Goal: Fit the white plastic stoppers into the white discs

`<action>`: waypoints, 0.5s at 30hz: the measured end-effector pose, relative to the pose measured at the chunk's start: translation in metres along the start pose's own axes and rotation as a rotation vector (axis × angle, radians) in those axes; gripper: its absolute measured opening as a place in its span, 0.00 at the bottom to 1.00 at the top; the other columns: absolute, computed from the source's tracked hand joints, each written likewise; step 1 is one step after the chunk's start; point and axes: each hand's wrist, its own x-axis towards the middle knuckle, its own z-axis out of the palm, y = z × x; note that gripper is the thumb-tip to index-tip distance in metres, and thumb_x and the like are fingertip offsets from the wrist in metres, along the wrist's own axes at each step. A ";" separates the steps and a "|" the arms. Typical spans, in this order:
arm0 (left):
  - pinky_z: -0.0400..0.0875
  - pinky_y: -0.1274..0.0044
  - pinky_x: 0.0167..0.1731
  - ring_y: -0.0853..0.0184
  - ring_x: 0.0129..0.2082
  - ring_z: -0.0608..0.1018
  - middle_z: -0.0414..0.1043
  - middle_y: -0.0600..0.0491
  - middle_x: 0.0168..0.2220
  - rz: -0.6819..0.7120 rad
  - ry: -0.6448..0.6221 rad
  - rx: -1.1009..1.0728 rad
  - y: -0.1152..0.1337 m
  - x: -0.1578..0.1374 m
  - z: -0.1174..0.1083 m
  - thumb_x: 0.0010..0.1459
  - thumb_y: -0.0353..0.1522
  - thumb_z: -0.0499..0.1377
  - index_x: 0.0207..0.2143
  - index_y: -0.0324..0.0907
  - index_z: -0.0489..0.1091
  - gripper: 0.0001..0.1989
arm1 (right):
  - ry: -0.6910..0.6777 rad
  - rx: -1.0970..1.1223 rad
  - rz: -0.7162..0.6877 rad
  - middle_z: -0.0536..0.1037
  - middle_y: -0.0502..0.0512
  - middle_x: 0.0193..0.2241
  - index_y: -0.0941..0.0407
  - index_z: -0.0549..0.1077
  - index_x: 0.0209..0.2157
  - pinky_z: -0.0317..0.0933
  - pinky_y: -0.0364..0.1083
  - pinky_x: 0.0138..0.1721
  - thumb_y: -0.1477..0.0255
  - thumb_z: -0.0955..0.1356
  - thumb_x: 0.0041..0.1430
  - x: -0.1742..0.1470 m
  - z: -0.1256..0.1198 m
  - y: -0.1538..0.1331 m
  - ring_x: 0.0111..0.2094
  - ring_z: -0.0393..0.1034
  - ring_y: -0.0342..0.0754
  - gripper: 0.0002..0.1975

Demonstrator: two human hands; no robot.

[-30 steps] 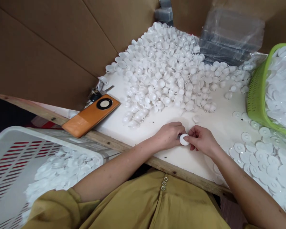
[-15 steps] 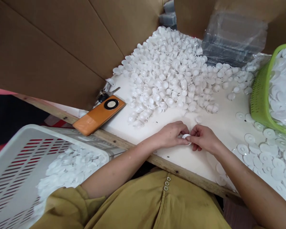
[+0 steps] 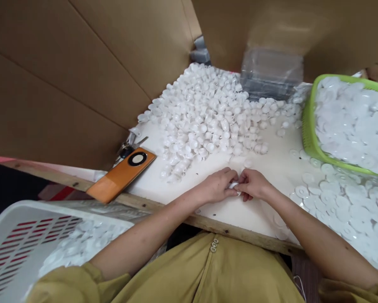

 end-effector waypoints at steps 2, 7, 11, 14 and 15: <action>0.69 0.73 0.41 0.62 0.41 0.73 0.66 0.50 0.40 0.028 0.055 0.027 0.000 -0.004 0.007 0.57 0.38 0.59 0.41 0.41 0.66 0.12 | 0.035 -0.001 -0.059 0.70 0.44 0.13 0.55 0.62 0.29 0.59 0.38 0.15 0.73 0.71 0.49 -0.003 0.004 0.003 0.14 0.68 0.42 0.11; 0.68 0.71 0.46 0.62 0.45 0.72 0.68 0.49 0.43 0.107 0.187 -0.029 0.001 -0.016 0.021 0.56 0.34 0.58 0.41 0.42 0.67 0.09 | 0.153 -0.019 -0.291 0.72 0.46 0.21 0.54 0.65 0.30 0.62 0.41 0.21 0.65 0.69 0.53 -0.023 0.006 0.016 0.19 0.69 0.43 0.10; 0.70 0.72 0.42 0.63 0.40 0.75 0.73 0.52 0.39 0.009 0.246 -0.149 -0.001 -0.055 0.003 0.56 0.34 0.57 0.41 0.44 0.67 0.10 | 0.607 -0.352 -0.414 0.76 0.53 0.31 0.54 0.70 0.33 0.67 0.48 0.35 0.66 0.65 0.57 -0.039 -0.035 0.039 0.32 0.72 0.49 0.07; 0.71 0.73 0.39 0.62 0.40 0.77 0.76 0.57 0.40 -0.209 0.407 -0.166 -0.029 -0.125 -0.030 0.55 0.42 0.57 0.41 0.49 0.68 0.13 | 0.872 -0.680 -0.419 0.76 0.61 0.44 0.56 0.72 0.43 0.64 0.53 0.46 0.71 0.60 0.60 -0.041 -0.080 0.068 0.46 0.70 0.55 0.14; 0.71 0.73 0.38 0.61 0.39 0.77 0.77 0.61 0.39 -0.311 0.457 -0.127 -0.045 -0.155 -0.041 0.52 0.45 0.58 0.39 0.53 0.69 0.13 | 0.898 -0.750 -0.409 0.74 0.63 0.48 0.57 0.72 0.46 0.63 0.53 0.49 0.73 0.58 0.60 -0.040 -0.093 0.077 0.50 0.68 0.56 0.16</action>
